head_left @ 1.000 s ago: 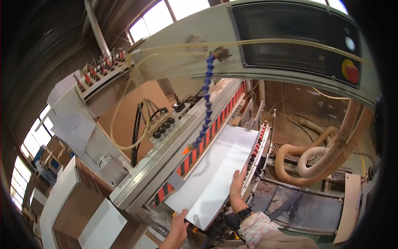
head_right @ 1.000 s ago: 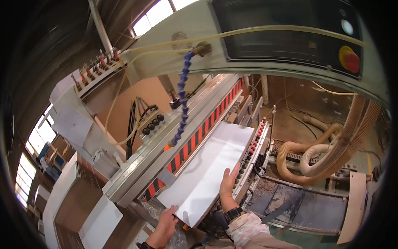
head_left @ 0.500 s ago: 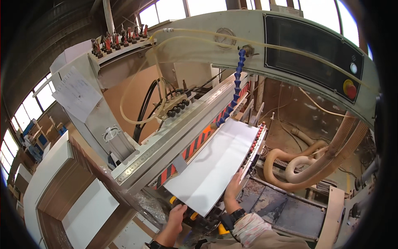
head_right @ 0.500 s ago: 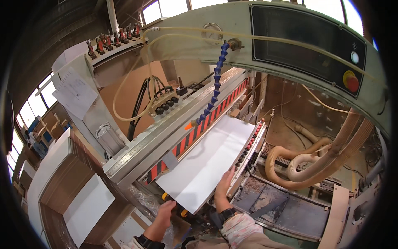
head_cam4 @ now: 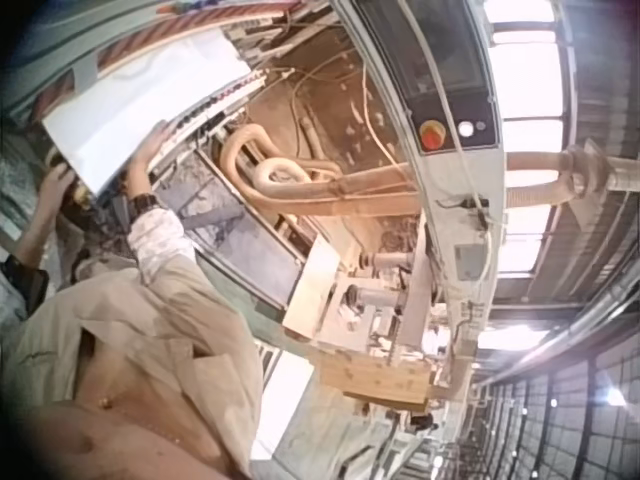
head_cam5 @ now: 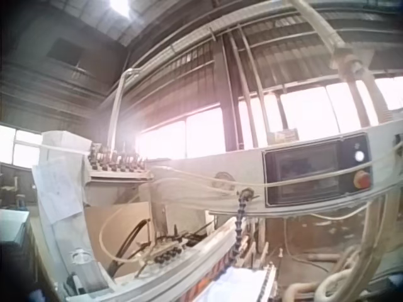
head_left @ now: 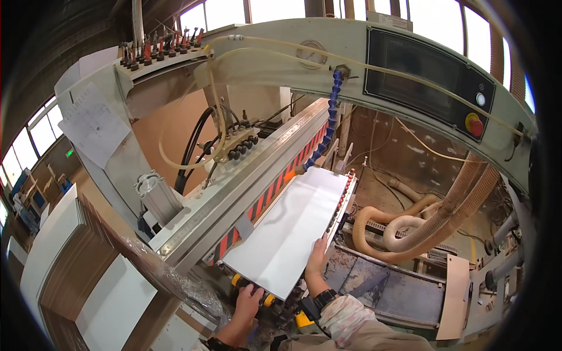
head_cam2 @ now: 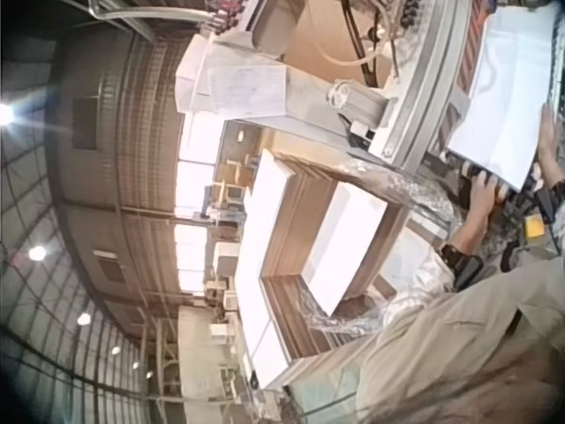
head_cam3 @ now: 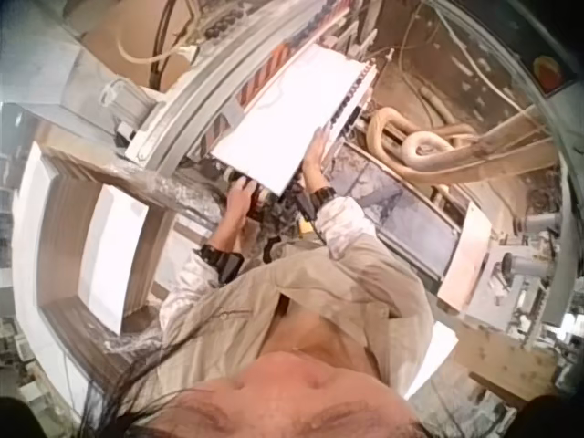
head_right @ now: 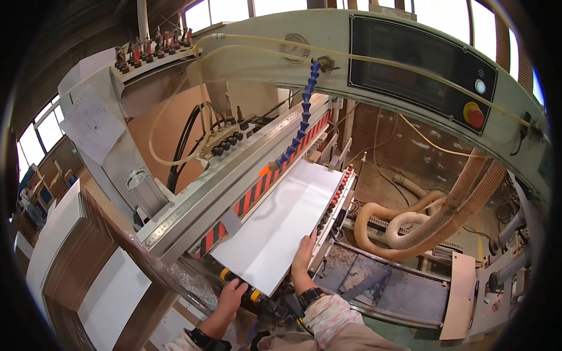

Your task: The person repeatedly picks up white rectangular panels from a stack and feeds them into a large industrial machine. They guide each panel through the machine's rollers and then retrieve it from the output side, stacking the processed panels on a nearby surface.

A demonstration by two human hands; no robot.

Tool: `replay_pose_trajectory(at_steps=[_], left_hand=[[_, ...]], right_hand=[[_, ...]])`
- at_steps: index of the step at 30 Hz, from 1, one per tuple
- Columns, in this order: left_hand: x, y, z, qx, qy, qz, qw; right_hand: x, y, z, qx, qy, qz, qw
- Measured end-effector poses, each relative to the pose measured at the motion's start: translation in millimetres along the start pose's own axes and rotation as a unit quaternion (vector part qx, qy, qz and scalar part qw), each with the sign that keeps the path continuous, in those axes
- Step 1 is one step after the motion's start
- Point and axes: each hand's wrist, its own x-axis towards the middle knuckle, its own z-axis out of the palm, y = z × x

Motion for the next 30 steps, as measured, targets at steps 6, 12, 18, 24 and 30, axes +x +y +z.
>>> replay_pose_trajectory(at_steps=[6,12,18,24,30], left_hand=[[-26,0,-16,-0.189,-0.034,-0.087,0.978],[-85,-90,-97,-0.238,-0.063,-0.209,0.946],[-112,-146,-134,-0.264,-0.046,-0.286,0.92],[-115,-130,-197,-0.336,0.244,-0.074,0.907],[-153,-132,-329,-0.349,0.538,0.024,0.767]], right_hand=[[28,103,-27,0.211,0.051,0.064,0.974],[35,73,-37,-0.049,0.018,-0.062,0.997],[34,57,-27,-0.098,-0.014,-0.013,0.995],[24,37,-17,-0.074,-0.027,-0.009,0.997],[32,49,-30,-0.11,-0.045,-0.042,0.992]])
